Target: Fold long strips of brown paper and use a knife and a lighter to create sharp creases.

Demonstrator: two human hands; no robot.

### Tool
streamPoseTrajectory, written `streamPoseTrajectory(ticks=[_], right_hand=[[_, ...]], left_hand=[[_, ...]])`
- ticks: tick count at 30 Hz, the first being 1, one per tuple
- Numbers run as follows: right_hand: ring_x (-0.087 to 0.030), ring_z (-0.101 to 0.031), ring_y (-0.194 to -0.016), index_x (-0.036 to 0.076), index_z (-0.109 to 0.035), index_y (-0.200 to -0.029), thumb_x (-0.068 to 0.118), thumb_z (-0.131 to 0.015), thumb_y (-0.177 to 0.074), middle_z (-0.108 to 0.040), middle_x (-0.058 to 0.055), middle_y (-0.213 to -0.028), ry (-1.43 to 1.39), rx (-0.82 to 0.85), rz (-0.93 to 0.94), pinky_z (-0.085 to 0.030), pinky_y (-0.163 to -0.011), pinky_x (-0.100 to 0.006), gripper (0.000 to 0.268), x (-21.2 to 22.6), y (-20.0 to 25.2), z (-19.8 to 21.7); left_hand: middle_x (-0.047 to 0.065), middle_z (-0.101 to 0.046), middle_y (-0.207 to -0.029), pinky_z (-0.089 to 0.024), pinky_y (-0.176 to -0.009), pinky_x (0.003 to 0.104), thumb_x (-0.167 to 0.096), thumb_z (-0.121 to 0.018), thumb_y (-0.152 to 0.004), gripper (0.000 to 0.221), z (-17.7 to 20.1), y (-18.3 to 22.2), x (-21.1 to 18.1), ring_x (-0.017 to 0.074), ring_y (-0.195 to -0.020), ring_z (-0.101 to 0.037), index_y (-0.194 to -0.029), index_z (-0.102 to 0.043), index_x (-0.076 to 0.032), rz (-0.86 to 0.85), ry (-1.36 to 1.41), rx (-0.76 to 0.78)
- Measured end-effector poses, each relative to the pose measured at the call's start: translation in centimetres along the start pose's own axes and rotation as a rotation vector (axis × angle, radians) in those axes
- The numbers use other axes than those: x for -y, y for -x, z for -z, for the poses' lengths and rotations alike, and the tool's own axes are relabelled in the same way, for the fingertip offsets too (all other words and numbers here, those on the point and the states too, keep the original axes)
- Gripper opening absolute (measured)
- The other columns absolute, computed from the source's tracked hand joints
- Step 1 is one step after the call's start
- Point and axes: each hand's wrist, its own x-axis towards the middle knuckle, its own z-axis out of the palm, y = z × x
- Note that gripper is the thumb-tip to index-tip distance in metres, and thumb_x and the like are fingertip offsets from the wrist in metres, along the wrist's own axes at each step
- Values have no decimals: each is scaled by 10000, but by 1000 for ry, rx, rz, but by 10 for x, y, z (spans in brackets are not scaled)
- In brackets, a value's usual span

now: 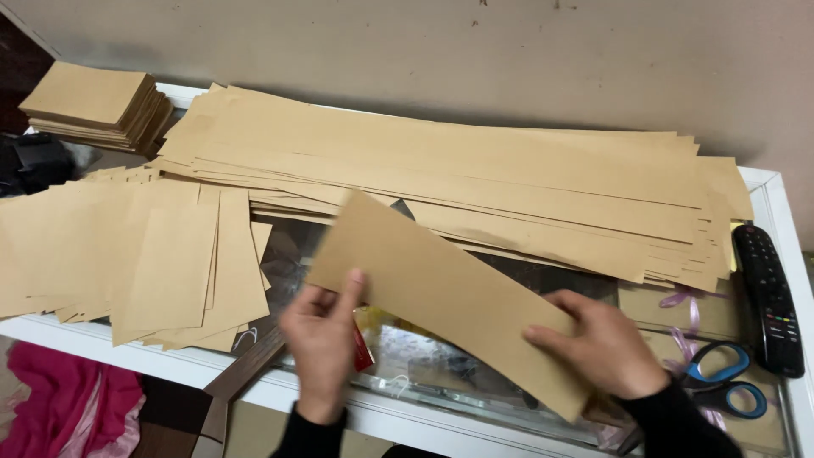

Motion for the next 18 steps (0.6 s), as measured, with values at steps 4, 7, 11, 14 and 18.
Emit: streamPoseTrajectory(ticks=[4, 7, 11, 14, 18], right_hand=[[-86, -679, -880, 195, -836, -989, 394, -958, -908, -766, 66, -945, -248, 107, 5, -481, -797, -291, 247, -51, -15, -3], [-142, -574, -701, 17, -761, -772, 169, -991, -974, -650, -52, -718, -583, 142, 91, -417, -632, -314, 341, -86, -27, -20], [-312, -817, -745, -85, -784, -907, 138, -836, -1047, -878, -293, -792, -827, 205, -94, -646, -613, -414, 268, -80, -24, -24], [-359, -870, -812, -81, -765, -961, 125, -764, -1093, -919, -311, -926, -936, 230, -145, -644, -604, -412, 244, -80, -24, -37], [-367, -874, -833, -82, -748, -966, 159, -751, -1099, -916, -329, -939, -964, 280, -172, -671, -662, -415, 275, -83, -28, -41]], left_hand=[[64, -626, -947, -551, -813, 312, -135, -848, -1007, 249, 20, -14, -9, 144, -874, -601, -967, -618, -51, -33, 84, -75], [-56, -447, -605, -389, -495, 252, -188, -852, -1070, 544, 24, -14, -3, 53, -569, -398, -663, -495, -131, -127, -63, -92], [33, -601, -707, -401, -592, 347, -127, -719, -1135, 336, 20, -4, 1, 133, -641, -463, -813, -642, -66, -529, -369, -66], [193, -678, -1629, -488, -1349, 501, 126, -494, -1013, 604, 4, 11, -19, 380, -1570, -635, -1587, -631, -2, -883, -425, 168], [252, -550, -1723, -404, -1452, 608, 8, -399, -1165, 498, -19, 48, -9, 514, -1674, -489, -1649, -501, 62, -1033, -431, 399]])
